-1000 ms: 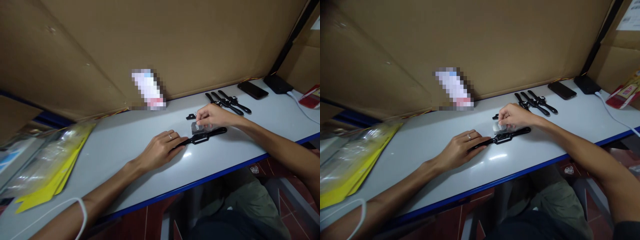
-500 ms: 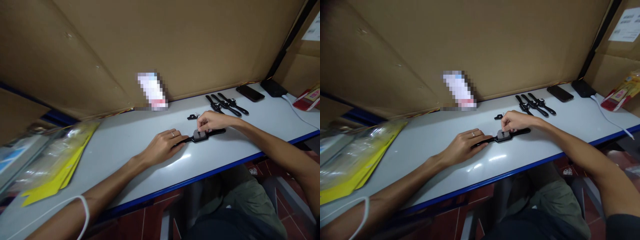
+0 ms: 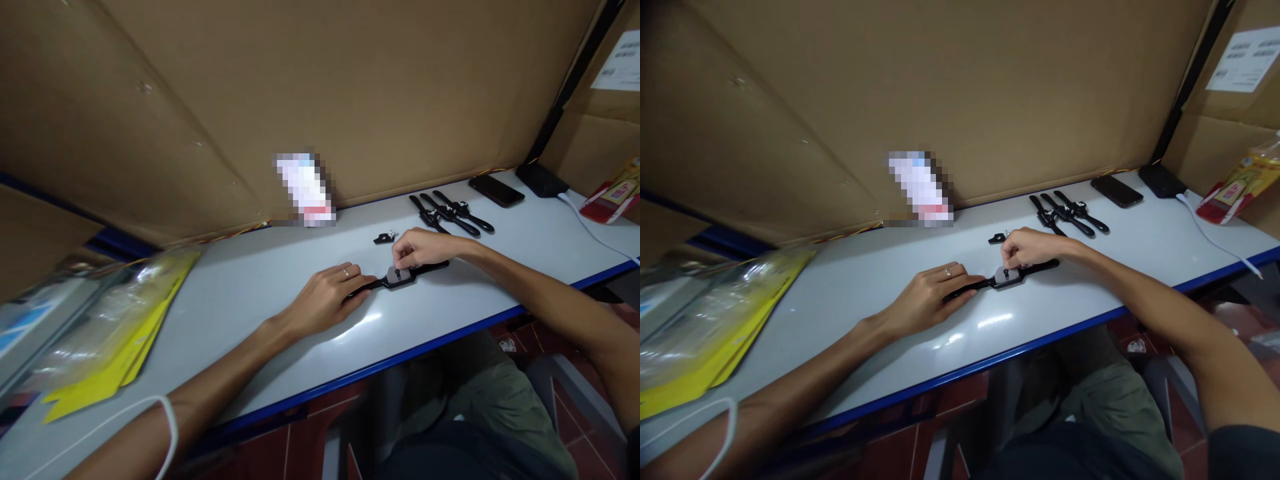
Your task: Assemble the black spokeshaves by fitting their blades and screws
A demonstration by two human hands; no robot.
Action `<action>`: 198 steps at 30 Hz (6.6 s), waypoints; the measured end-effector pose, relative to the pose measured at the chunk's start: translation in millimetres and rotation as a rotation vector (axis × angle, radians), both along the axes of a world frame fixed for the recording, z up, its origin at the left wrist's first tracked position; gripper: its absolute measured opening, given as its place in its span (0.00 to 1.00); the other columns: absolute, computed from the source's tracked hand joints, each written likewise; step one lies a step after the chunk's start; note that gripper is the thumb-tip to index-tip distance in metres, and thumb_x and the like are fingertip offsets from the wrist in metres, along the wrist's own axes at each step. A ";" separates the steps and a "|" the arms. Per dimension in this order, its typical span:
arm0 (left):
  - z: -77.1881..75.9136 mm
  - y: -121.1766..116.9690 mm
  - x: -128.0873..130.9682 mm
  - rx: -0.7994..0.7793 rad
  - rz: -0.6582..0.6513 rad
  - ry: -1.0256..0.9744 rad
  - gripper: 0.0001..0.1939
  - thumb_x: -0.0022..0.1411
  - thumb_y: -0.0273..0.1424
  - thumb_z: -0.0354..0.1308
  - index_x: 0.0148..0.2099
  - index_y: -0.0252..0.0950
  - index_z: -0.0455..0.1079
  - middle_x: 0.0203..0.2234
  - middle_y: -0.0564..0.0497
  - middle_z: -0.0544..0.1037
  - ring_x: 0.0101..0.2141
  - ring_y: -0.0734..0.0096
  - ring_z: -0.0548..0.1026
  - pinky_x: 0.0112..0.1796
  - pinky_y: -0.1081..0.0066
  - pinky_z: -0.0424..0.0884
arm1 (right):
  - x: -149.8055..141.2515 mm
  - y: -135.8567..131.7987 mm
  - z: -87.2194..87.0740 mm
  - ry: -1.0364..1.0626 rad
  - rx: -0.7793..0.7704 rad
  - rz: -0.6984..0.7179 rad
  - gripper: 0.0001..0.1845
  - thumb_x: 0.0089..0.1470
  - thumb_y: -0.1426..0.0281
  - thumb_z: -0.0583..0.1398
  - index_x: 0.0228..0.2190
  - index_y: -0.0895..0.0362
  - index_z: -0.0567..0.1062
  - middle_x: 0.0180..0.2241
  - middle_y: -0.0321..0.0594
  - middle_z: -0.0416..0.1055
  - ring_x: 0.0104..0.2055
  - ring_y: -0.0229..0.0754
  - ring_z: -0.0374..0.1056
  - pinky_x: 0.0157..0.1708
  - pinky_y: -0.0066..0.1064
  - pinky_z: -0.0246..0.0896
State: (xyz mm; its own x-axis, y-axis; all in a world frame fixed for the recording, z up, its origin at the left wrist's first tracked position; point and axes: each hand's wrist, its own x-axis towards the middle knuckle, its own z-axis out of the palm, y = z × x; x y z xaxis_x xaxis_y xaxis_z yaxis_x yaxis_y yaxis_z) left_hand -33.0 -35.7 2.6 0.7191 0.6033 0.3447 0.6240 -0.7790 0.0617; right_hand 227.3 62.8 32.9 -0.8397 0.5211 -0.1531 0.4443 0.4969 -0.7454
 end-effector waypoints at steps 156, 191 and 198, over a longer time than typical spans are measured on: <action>6.1 -3.6 -0.3 -0.076 0.046 0.100 0.16 0.76 0.37 0.46 0.57 0.37 0.69 0.39 0.46 0.73 0.41 0.63 0.73 0.39 0.64 0.75 | -6.9 -25.2 10.6 0.068 0.427 0.071 0.16 0.45 0.74 0.63 0.31 0.52 0.60 0.32 0.34 0.66 0.33 0.40 0.58 0.33 0.31 0.48; 5.3 -2.9 0.0 -0.085 0.050 0.105 0.17 0.77 0.37 0.46 0.57 0.35 0.69 0.40 0.45 0.74 0.42 0.61 0.74 0.40 0.61 0.76 | 9.0 11.4 -15.5 -0.253 0.785 -0.244 0.16 0.61 0.76 0.53 0.44 0.59 0.78 0.42 0.51 0.71 0.41 0.48 0.65 0.37 0.38 0.53; 4.9 -3.2 -0.3 -0.081 0.042 0.093 0.17 0.76 0.36 0.47 0.57 0.34 0.69 0.40 0.45 0.74 0.42 0.61 0.74 0.40 0.62 0.75 | 13.6 7.4 -4.2 -0.357 0.740 -0.228 0.14 0.58 0.78 0.52 0.37 0.60 0.78 0.41 0.52 0.75 0.36 0.46 0.67 0.36 0.38 0.52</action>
